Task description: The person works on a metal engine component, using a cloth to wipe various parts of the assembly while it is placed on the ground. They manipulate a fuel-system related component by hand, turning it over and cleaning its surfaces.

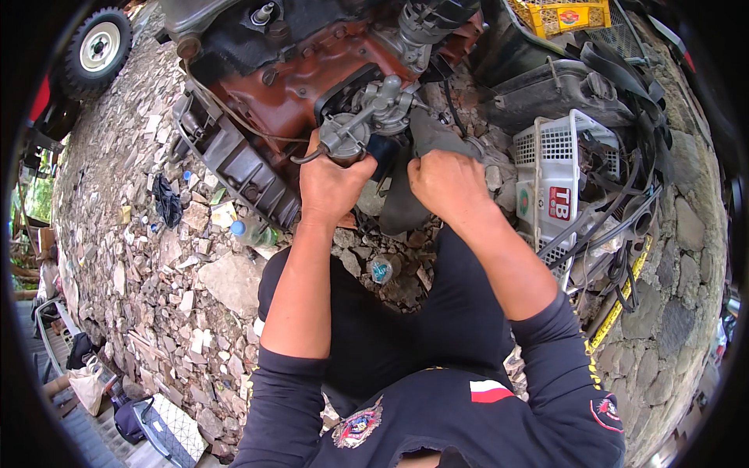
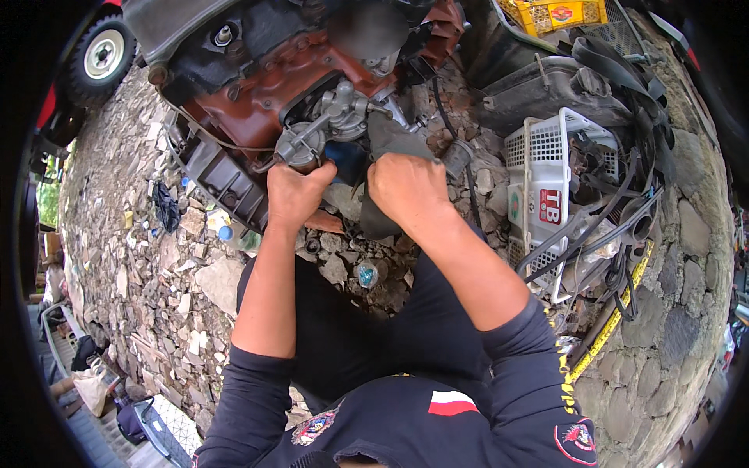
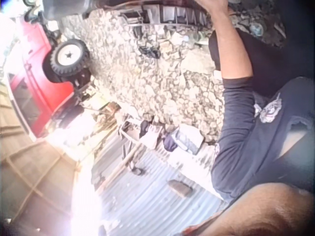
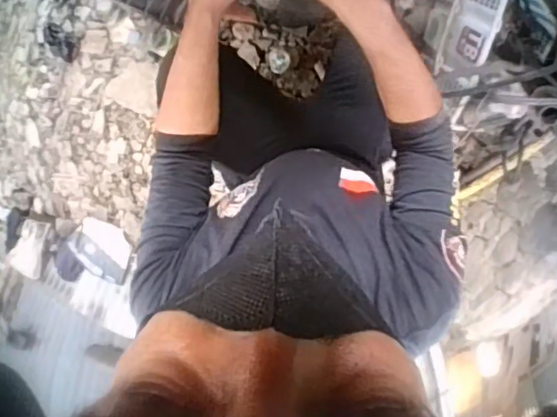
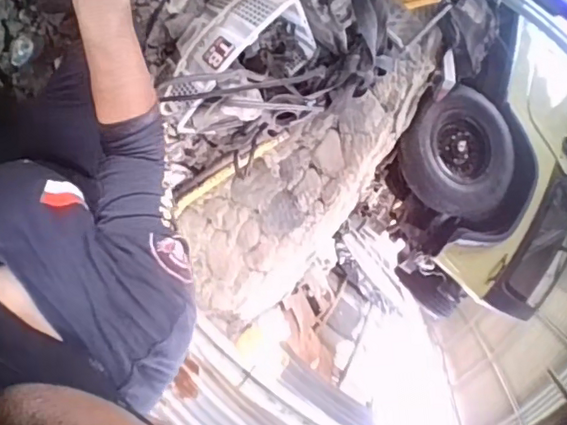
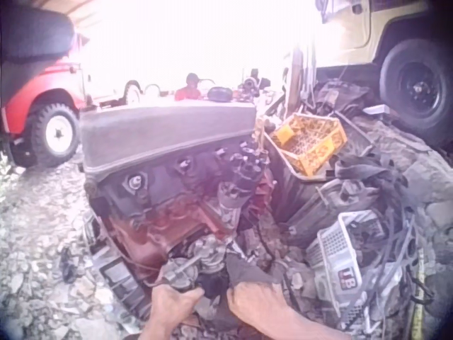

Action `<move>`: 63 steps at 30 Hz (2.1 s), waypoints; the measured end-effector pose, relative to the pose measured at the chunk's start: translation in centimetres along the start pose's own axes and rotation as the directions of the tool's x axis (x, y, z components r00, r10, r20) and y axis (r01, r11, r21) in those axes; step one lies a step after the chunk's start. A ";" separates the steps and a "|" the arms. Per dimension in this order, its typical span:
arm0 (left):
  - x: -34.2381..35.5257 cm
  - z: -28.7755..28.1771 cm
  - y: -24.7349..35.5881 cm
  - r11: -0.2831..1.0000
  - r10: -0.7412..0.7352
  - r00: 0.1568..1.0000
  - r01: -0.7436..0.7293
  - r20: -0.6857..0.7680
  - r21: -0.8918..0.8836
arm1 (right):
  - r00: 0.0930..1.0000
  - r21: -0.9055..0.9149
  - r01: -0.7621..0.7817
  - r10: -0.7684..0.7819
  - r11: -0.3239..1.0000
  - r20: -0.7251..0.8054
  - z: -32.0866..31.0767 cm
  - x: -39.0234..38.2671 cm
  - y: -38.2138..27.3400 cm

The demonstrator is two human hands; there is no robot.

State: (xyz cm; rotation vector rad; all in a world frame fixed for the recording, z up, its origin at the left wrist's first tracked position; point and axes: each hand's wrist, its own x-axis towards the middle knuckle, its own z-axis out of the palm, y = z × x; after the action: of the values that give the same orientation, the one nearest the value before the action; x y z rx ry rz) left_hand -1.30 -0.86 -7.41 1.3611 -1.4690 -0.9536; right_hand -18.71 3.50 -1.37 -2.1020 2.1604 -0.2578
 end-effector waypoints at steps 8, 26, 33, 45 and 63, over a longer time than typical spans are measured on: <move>0.1 -0.1 -0.2 0.998 0.057 0.998 -0.057 0.008 0.002 | 0.892 -0.281 0.445 -0.447 0.850 0.062 -4.6 2.4 4.3; -0.2 -0.8 1.1 0.996 -0.055 0.998 0.053 0.020 0.074 | 0.959 -0.451 0.280 -0.271 0.848 0.085 -1.2 0.6 2.2; -0.4 -0.3 1.6 0.996 -0.063 0.998 0.063 0.009 0.056 | 0.953 -0.069 0.304 -0.304 0.950 0.001 -1.6 0.6 3.5; 0.2 -0.7 0.7 0.994 -0.036 0.999 0.033 0.023 0.105 | 0.999 0.435 0.016 0.008 0.900 -0.053 2.5 -1.5 1.4; 0.2 0.1 0.4 0.996 0.075 0.997 -0.075 -0.017 -0.049 | 0.999 0.440 0.022 -0.031 0.898 0.012 3.3 -0.6 1.3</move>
State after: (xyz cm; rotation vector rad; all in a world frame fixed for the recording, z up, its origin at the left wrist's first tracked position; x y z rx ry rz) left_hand -1.50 -1.01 -7.08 1.2664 -1.4655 -0.9235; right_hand -19.28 4.04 -4.85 -1.8626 1.8411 -0.6593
